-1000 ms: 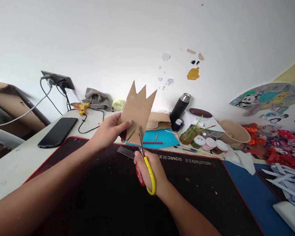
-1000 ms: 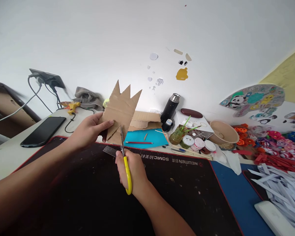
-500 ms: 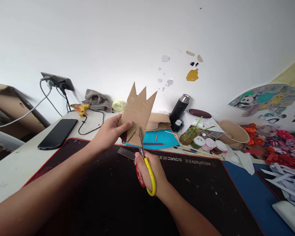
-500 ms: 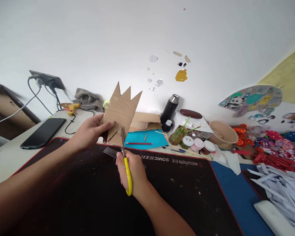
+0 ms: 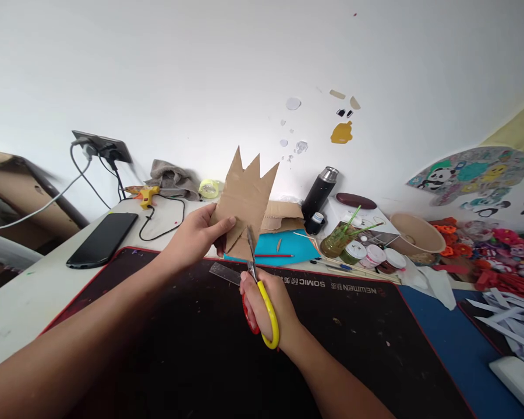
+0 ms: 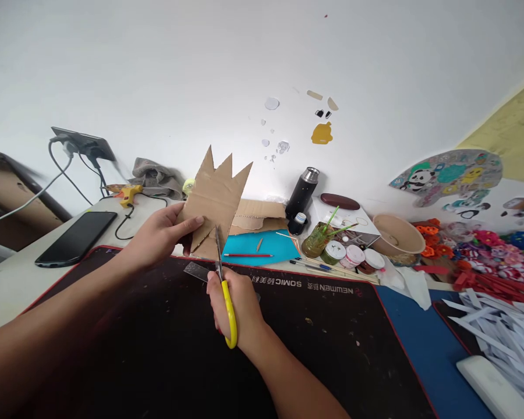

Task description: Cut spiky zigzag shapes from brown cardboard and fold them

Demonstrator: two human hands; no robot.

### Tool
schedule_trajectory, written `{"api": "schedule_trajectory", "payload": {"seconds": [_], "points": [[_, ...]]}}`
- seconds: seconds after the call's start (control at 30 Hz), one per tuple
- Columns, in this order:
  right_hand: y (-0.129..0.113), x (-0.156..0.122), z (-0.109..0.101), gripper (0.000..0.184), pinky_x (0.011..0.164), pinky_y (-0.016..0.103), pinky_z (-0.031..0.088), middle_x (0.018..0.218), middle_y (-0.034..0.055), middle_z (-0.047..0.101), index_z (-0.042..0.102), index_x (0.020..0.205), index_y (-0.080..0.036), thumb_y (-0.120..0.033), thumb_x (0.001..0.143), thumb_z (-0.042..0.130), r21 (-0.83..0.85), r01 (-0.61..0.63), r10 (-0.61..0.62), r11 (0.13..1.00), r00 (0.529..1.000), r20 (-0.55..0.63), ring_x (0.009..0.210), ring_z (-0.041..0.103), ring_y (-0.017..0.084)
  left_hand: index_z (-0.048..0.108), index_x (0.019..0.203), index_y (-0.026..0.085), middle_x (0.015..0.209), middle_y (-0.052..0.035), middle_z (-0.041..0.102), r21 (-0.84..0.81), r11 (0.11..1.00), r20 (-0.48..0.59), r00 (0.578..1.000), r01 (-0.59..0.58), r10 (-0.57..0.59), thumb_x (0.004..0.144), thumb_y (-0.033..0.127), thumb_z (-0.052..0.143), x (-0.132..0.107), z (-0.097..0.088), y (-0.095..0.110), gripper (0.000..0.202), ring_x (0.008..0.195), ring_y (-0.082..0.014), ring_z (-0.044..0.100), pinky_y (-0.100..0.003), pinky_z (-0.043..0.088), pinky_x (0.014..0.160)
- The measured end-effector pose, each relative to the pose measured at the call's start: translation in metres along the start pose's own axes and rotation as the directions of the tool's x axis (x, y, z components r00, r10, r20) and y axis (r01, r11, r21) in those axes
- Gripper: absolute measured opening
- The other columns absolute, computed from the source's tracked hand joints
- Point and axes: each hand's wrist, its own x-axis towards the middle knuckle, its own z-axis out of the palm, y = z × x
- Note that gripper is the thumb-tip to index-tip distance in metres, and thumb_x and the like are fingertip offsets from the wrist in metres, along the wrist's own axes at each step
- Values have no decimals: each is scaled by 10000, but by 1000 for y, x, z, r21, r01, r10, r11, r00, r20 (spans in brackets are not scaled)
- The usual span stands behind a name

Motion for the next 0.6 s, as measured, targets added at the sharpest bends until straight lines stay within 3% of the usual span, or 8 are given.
{"api": "schedule_trajectory", "payload": {"seconds": [0.23,0.4,0.6], "points": [[0,2,-5,488,419,208,431,543,-53,605,604,920,-220,-687,1050,553,-19,11,-11,1000,1000,7,397,590,128,597,949,199,651,34,670,48,999,-14,1000,0,0,890,473,813,2,-1,-6,354,496,-158,617,-286,534,466],[-2,3,-7,531,598,263,556,662,26,753,652,951,-214,-740,1001,610,-48,47,-46,998,999,15,588,724,180,588,958,201,638,35,651,67,998,-10,1000,5,-5,927,489,770,1,-4,-4,343,480,-157,610,-283,528,453],[-5,6,-10,576,802,344,630,875,68,801,649,991,-219,-787,914,701,61,84,-89,995,992,87,847,817,248,589,993,193,626,38,646,81,996,27,999,25,-27,930,491,760,-3,2,2,349,464,-156,620,-273,527,445]]}}
